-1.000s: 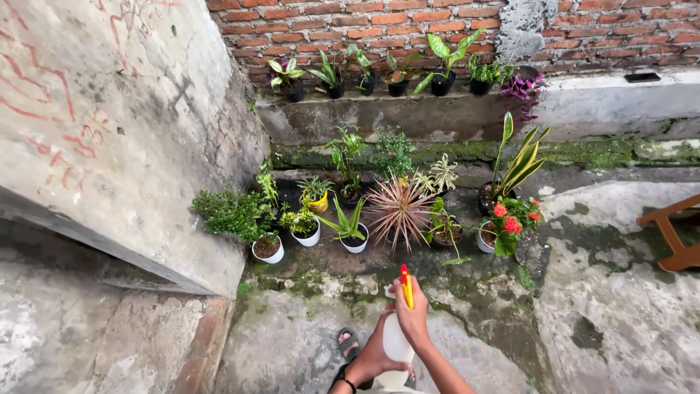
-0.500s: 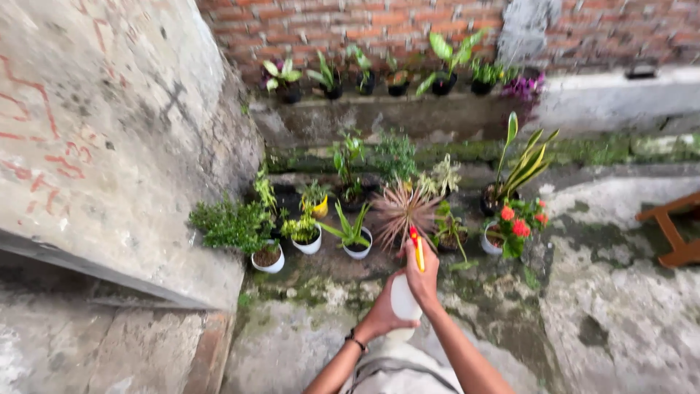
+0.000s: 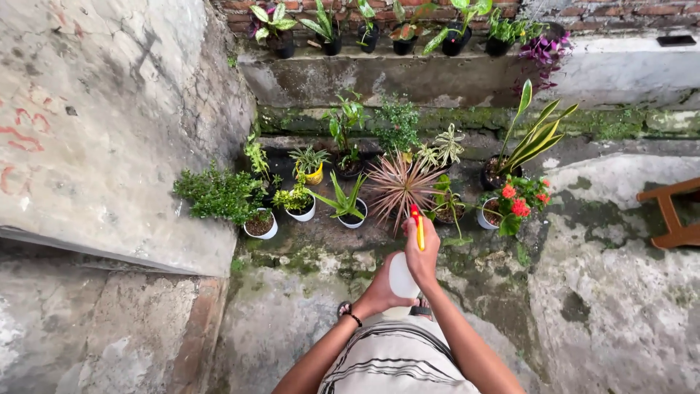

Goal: Watering a collection of potted plants using a manual spray bottle.

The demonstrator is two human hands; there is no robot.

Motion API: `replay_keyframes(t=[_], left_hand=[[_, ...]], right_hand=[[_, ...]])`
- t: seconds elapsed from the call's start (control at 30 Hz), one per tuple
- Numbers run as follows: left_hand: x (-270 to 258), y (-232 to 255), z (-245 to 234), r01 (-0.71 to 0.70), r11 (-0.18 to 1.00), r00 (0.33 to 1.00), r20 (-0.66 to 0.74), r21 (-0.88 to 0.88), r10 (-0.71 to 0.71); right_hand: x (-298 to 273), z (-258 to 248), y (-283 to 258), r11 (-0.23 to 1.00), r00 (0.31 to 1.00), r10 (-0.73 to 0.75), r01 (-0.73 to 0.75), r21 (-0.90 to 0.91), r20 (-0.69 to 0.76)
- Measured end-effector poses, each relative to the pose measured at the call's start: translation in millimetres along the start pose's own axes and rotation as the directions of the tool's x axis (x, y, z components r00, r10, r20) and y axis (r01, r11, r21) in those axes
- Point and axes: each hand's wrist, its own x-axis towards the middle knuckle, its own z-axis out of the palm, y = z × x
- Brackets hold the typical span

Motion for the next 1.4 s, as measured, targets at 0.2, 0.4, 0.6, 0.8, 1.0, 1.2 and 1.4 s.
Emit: replay_keyframes(t=[0.2,0.4,0.6,0.8,1.0,1.2,1.4], left_hand=[[20,1,17,0.046,0.999,0.999,0.018,0.019,-0.046],[31,6,30,0.066,0.997,0.997,0.03,0.042,-0.068],[31,27,39,-0.024,0.991,0.998,0.065,0.132,0.016],[30,14,41,-0.04,0.993,0.999,-0.003,0.114,0.041],[25,7,43,-0.051,0.986,0.999,0.002,0.159,0.051],[20,12,47,-0.021,0.989,1.0,0.01,0.144,0.02],[16,2,50,-0.065,0.99,0.998,0.031,0.128,0.061]], right_hand=[[19,-10,22,0.999,0.998,0.027,-0.028,-0.023,-0.05],[26,-25,27,0.999,0.994,0.032,-0.035,-0.028,-0.105],[26,-40,12,0.987,0.998,-0.046,0.038,0.153,0.049],[30,-46,16,0.99,0.965,-0.122,0.1,0.102,0.234],[23,-52,2,0.987,0.96,-0.155,0.139,0.084,0.233],[13,-55,6,0.979,0.968,-0.203,0.197,0.058,0.149],[5,-59,4,0.985,0.974,-0.168,0.161,0.06,0.15]])
